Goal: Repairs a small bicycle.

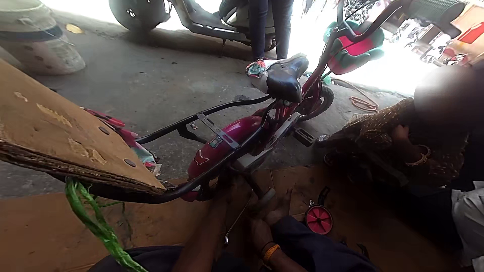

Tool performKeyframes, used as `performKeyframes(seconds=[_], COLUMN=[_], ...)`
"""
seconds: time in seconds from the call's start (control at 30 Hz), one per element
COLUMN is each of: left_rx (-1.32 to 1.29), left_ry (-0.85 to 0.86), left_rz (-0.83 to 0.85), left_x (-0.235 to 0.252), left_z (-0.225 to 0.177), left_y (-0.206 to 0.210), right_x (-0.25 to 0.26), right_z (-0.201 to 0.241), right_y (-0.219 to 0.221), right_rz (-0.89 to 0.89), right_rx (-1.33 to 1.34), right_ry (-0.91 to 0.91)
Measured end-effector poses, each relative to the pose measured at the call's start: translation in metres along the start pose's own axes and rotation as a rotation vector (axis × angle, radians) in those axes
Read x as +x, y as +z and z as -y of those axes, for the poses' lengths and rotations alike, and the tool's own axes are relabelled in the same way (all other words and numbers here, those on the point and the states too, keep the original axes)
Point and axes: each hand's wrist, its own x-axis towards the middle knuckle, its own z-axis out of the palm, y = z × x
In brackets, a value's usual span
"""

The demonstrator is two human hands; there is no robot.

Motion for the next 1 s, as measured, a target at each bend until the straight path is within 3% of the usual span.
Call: performKeyframes(seconds=[0.07, 0.23, 0.3, 0.43, 0.63, 0.83, 1.0], left_rx=[-0.010, 0.034, 0.032, -0.019, -0.021, -0.063, -0.040], left_ry=[0.005, -0.026, 0.005, -0.023, -0.020, 0.036, -0.032], left_rz=[-0.015, -0.023, -0.021, -0.023, -0.008, 0.014, 0.026], left_x=[-0.001, 0.001, 0.003, 0.000, -0.001, 0.003, 0.005], left_z=[0.000, -0.003, 0.004, -0.001, -0.009, -0.003, -0.006], left_y=[-0.002, -0.001, -0.003, -0.003, -0.003, 0.000, -0.004], right_x=[-0.001, 0.013, 0.024, 0.042, 0.040, 0.044, 0.046], right_z=[0.000, 0.022, 0.034, 0.053, 0.061, 0.053, 0.064], right_y=[-0.006, -0.049, -0.070, -0.082, -0.092, -0.099, -0.106], right_rz=[-0.067, -0.799, -0.936, -1.006, -0.908, -0.860, -0.873], right_rx=[0.040, 0.488, 0.552, 0.619, 0.800, 0.921, 0.850], right_ry=[-0.034, -0.345, -0.332, -0.347, -0.289, -0.346, -0.219])
